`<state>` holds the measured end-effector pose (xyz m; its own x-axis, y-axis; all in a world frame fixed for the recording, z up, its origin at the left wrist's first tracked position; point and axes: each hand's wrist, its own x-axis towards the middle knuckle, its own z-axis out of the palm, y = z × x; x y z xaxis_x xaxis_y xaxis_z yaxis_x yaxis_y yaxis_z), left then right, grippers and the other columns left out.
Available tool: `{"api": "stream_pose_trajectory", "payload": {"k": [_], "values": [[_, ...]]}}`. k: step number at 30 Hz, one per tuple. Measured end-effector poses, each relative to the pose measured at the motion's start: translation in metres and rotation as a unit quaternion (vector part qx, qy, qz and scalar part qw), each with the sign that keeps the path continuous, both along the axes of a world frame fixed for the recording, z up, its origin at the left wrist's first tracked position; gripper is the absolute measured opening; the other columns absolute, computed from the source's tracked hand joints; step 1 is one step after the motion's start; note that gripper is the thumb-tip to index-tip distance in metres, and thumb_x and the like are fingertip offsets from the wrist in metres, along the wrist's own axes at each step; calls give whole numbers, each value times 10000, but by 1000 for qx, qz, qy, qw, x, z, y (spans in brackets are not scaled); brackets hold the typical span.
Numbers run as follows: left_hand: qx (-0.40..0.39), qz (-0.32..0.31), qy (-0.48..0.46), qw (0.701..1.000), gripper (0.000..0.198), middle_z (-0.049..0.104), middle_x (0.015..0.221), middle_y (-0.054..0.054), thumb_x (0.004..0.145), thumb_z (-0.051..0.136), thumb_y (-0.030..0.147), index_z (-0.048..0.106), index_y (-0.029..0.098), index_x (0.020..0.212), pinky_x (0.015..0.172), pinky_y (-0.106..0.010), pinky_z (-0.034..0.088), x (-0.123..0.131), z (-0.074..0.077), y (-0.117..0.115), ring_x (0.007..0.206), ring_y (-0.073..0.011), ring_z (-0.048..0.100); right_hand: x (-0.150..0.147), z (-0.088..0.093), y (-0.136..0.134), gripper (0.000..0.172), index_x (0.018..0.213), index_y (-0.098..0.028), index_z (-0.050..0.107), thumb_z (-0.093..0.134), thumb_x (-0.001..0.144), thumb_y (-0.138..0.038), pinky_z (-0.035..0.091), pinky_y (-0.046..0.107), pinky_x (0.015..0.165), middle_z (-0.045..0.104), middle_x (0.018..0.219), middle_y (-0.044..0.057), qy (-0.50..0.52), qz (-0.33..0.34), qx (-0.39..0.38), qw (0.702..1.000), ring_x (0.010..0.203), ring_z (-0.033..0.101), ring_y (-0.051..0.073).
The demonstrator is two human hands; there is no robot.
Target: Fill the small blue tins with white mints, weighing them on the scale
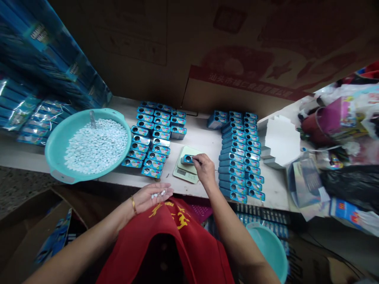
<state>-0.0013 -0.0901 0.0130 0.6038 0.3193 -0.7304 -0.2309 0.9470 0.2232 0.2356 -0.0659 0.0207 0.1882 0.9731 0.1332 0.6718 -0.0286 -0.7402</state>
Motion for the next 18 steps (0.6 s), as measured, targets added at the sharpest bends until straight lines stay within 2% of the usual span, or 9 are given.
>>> {"api": "stream_pose_trajectory", "payload": {"k": [9,14,16,18], "values": [[-7,-1,-2,1000,345,581,1021,-212,698,553,67,508,26,1038,881,-334,401,1,-1,1,998,-260,521,5,-3,-1,144,798,-198,613,490,735,-158,424,268,722,578,787,23,15,-13,6,1000,767,540,142],[-24,3,10,1000,328,592,1000,-199,709,557,113,517,31,1024,840,-306,429,3,1,3,952,-241,553,-8,8,-1,132,775,-200,617,502,734,-151,431,270,718,582,778,19,59,-9,2,998,760,540,138],[-47,14,7,999,298,602,974,-186,741,535,193,532,37,995,801,-295,451,5,1,5,917,-228,570,-27,18,-7,121,776,-203,618,509,743,-162,439,256,707,586,782,16,106,28,-1,994,758,542,128],[-66,28,-10,997,285,615,918,-163,769,497,274,550,53,941,732,-277,478,7,0,7,863,-209,588,-45,27,-17,128,828,-215,615,516,754,-183,446,241,707,593,811,12,155,110,-10,982,771,547,118]]}}
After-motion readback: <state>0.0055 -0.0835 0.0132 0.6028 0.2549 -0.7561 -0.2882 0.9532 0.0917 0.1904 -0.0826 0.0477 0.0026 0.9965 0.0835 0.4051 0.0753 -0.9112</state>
